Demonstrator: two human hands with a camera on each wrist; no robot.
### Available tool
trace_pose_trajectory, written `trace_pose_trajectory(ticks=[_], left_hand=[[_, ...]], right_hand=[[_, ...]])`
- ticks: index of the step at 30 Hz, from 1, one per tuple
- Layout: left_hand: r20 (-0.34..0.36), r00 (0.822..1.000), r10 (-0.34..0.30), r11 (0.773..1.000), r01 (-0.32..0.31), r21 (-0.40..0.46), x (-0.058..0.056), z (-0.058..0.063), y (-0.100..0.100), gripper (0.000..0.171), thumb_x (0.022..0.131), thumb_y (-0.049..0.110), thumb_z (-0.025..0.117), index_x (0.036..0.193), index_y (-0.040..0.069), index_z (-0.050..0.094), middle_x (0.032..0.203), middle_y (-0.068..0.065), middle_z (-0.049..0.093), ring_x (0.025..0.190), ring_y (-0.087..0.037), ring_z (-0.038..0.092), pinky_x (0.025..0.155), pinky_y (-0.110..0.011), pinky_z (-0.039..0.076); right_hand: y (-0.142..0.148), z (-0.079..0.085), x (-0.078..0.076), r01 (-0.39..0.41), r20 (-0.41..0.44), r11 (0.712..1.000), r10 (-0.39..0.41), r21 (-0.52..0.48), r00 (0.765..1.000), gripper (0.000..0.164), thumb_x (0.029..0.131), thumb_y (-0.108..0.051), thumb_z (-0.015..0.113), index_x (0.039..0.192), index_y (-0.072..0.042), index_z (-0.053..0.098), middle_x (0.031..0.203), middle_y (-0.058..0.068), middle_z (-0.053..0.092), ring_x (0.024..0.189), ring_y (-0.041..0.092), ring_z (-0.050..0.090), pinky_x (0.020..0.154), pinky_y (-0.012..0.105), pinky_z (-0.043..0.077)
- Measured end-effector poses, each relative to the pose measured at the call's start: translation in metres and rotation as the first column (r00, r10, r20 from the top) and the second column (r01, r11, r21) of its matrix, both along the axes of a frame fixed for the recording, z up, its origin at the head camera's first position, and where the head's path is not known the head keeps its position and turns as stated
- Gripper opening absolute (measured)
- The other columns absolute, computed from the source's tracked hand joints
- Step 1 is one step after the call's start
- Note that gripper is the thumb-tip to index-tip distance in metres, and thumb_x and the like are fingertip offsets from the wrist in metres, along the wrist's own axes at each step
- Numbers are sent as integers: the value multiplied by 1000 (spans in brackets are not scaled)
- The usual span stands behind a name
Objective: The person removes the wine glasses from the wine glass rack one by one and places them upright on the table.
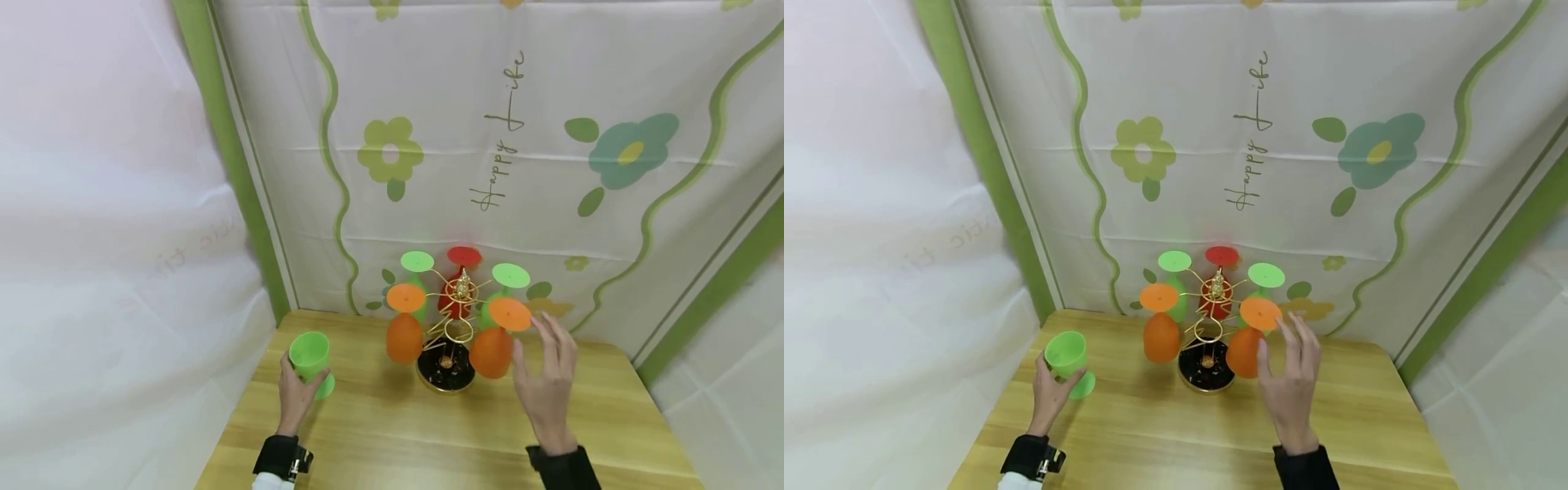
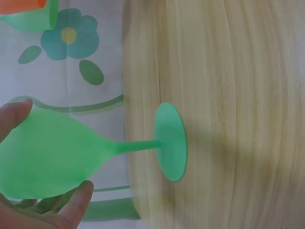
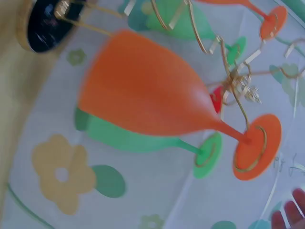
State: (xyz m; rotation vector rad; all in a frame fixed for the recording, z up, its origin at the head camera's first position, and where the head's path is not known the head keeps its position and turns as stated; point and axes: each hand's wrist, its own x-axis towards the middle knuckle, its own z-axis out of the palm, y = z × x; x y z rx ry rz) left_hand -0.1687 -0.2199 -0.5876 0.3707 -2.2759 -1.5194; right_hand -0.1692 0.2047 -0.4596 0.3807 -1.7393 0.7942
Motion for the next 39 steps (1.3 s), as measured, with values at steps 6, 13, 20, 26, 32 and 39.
trace_pose_trajectory(ticks=[6,13,20,26,32,39], left_hand=[[-16,1000,-13,1000,13,-4,1,1,-2,97,85,17,83,155,-2,20,149,-34,39,136,-56,43,110,-73,38],[16,999,-34,999,34,22,5,-6,-1,95,85,13,81,156,-1,19,153,-34,35,139,-55,40,111,-72,38],[13,1000,-25,1000,24,12,6,-6,0,93,88,12,79,156,-3,19,153,-36,35,141,-55,37,113,-71,37],[18,999,-27,999,26,26,6,-7,1,91,89,11,78,156,-3,19,153,-36,35,142,-54,36,114,-70,35],[29,999,-30,999,29,40,9,-10,1,91,90,13,77,156,-3,18,153,-36,35,141,-54,37,114,-69,38],[27,999,-38,999,37,38,12,-13,1,90,92,13,75,157,-3,15,154,-35,33,140,-56,39,111,-69,42]], right_hand=[[1,25,-28,-105,245,960,40,258,969,55,88,-21,75,135,3,60,146,28,53,137,49,45,122,54,32],[-1,15,-33,-118,341,860,-68,496,938,62,82,-11,83,138,3,60,142,25,59,135,46,50,113,60,38],[0,16,-38,-100,297,860,-62,501,953,61,84,-3,79,139,7,57,141,26,60,132,46,55,114,59,39],[3,17,-41,-101,320,867,-69,487,945,58,85,-1,77,139,9,56,143,28,57,135,50,49,114,64,36],[8,14,-41,-65,350,893,-107,446,930,55,86,1,76,139,1,60,144,33,52,135,59,40,107,74,34],[13,13,-39,-52,339,883,-124,467,933,57,84,4,77,138,1,60,145,33,51,137,58,39,110,71,37]])
